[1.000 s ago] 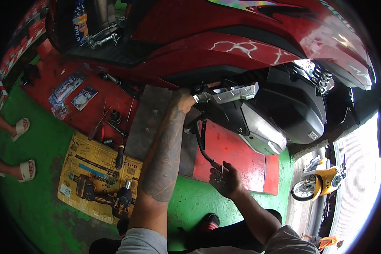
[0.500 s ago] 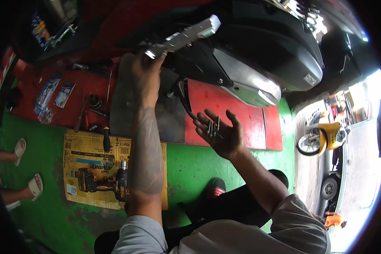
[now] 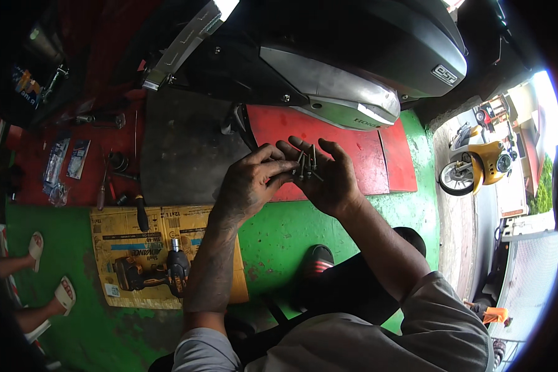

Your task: Installing a protective cover and tightening screws on a scooter using a power drill.

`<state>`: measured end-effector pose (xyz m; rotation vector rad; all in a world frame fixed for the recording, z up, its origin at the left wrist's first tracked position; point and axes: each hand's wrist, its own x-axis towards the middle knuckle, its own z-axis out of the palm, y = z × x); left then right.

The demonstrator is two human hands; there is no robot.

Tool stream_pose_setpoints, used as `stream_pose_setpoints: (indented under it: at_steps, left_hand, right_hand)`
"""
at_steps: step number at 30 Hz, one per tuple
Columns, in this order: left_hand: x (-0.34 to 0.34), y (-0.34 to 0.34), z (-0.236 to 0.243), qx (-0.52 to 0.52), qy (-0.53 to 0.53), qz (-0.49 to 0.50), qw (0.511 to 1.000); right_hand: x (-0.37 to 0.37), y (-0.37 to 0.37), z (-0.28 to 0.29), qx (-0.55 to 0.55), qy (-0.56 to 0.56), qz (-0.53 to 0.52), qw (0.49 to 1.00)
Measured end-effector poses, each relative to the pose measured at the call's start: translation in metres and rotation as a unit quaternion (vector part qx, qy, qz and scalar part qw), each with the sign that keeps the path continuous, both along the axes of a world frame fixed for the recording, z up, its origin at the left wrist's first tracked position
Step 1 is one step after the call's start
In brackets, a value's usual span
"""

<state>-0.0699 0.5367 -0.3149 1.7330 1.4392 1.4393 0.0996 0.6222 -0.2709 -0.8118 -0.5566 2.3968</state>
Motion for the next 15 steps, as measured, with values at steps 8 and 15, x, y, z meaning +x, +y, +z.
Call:
stream_pose_setpoints:
  at_steps: [8,15]
  left_hand:
    - [-0.013,0.006,0.024,0.133,-0.126,0.039,0.982]
    - [-0.034,0.060,0.073,0.279,-0.040,0.256,0.925]
  right_hand:
    - [0.013,0.000,0.005,-0.003,0.055,0.006,0.998]
    - [0.021,0.001,0.005,0.003,-0.034,0.030,0.999]
